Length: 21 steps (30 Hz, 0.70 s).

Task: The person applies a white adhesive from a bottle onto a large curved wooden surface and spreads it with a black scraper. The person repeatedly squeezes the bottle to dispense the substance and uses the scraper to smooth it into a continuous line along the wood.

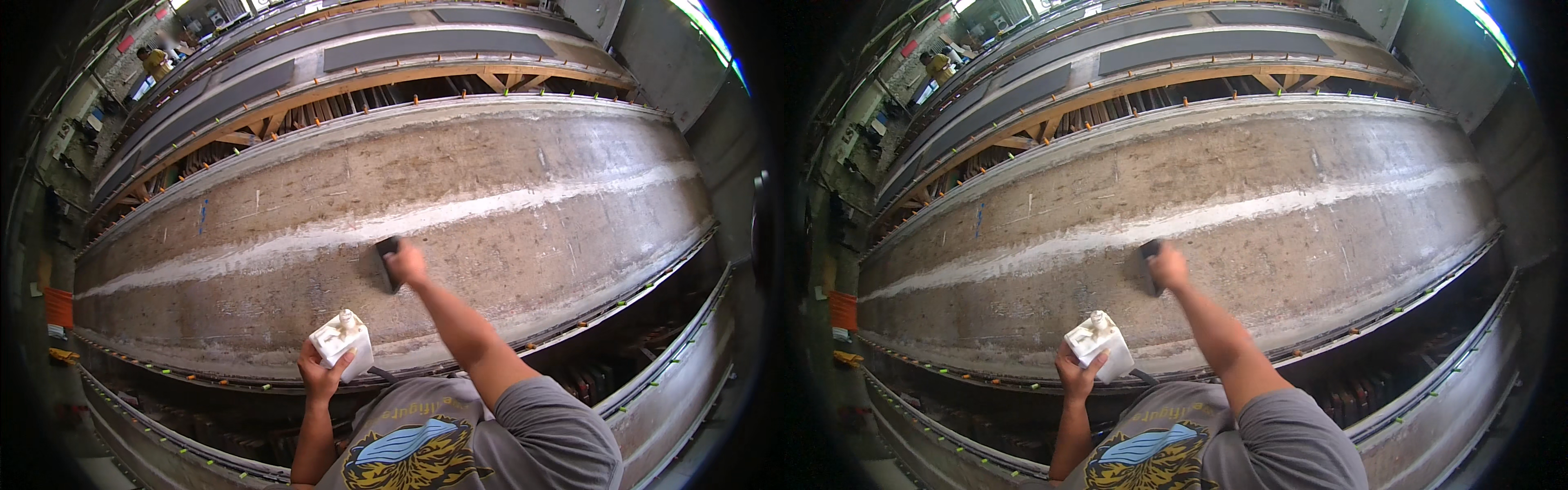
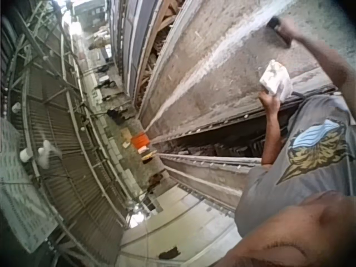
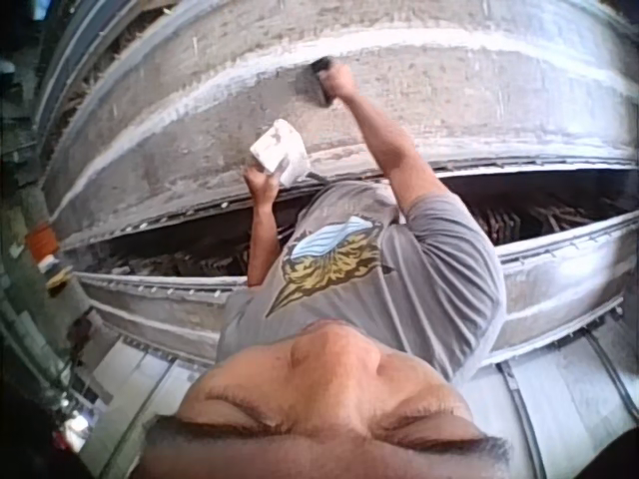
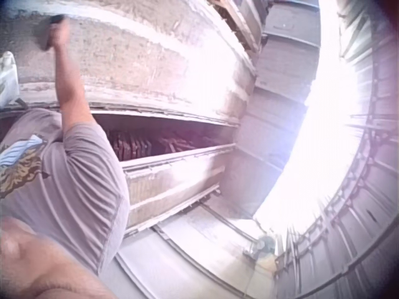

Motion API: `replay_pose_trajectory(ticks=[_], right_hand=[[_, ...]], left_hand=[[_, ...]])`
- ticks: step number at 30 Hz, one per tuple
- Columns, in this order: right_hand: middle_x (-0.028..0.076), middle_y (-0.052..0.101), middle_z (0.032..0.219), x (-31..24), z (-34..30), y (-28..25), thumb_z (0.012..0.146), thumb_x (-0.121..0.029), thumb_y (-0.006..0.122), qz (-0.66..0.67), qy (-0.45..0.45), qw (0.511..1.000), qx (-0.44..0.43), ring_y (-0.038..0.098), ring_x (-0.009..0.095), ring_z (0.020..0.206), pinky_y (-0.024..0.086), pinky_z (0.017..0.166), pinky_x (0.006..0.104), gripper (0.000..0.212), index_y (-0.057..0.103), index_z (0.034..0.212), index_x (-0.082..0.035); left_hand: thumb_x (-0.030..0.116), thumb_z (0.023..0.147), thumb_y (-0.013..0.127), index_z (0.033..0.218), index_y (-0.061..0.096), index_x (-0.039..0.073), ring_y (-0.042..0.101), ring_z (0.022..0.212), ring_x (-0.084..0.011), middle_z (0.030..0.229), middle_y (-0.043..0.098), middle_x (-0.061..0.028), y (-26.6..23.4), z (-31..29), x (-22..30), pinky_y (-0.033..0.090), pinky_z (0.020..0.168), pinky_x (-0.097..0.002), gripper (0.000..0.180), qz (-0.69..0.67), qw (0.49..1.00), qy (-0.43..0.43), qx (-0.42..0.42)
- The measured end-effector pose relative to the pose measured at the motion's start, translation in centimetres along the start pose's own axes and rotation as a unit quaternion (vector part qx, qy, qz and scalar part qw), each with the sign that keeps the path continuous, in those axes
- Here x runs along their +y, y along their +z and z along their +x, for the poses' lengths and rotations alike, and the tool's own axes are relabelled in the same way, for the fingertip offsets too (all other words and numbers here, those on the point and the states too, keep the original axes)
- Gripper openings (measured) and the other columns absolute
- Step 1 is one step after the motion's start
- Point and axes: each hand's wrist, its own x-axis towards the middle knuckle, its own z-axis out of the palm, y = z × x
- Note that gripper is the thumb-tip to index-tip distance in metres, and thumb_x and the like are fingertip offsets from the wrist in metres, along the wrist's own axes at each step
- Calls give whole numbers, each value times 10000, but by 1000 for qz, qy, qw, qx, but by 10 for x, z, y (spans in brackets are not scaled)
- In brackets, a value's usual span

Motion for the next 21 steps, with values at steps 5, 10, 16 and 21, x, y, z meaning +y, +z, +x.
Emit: replay_pose_trajectory(ticks=[5, 10, 16, 21], right_hand=[[275, 719, 1078, 81, 51, -163, 835, -295, 762, -48, 8, 992, 120, 686, 444, 1054, 557, 917, 482, 424, 670, 1123, 3], [235, 731, 957, 98, 7, -216, 904, -176, 651, -235, -37, 959, 156, 724, 425, 921, 582, 783, 509, 305, 613, 1171, -33], [145, 705, 835, 137, -117, -63, 883, -182, 625, -505, -214, 811, 203, 666, 237, 621, 488, 449, 392, 408, 637, 1278, -82], [185, 726, 843, 95, -184, -34, 913, -162, 589, -311, -353, 882, 26, 734, 331, 715, 576, 552, 452, 282, 624, 1177, -69]], left_hand=[[48, 761, 889, 1244, 617, -25, 697, 1048, -195, 1157, 708, -114, 16, -8, 4, 546, 928, -338, 559, -10, 1000, -9, 19], [50, 763, 888, 1237, 622, -29, 696, 1046, -195, 1160, 709, -113, 37, -13, 2, 542, 928, -341, 549, 23, 1000, 1, 4], [133, 743, 929, 1159, 650, -18, 719, 1008, -199, 1098, 739, -117, 48, -9, 3, 549, 889, -342, 523, 12, 999, -4, -29], [139, 737, 926, 1126, 688, -1, 732, 997, -204, 1066, 757, -106, 51, 7, 6, 557, 880, -348, 477, 38, 996, 21, -79]])
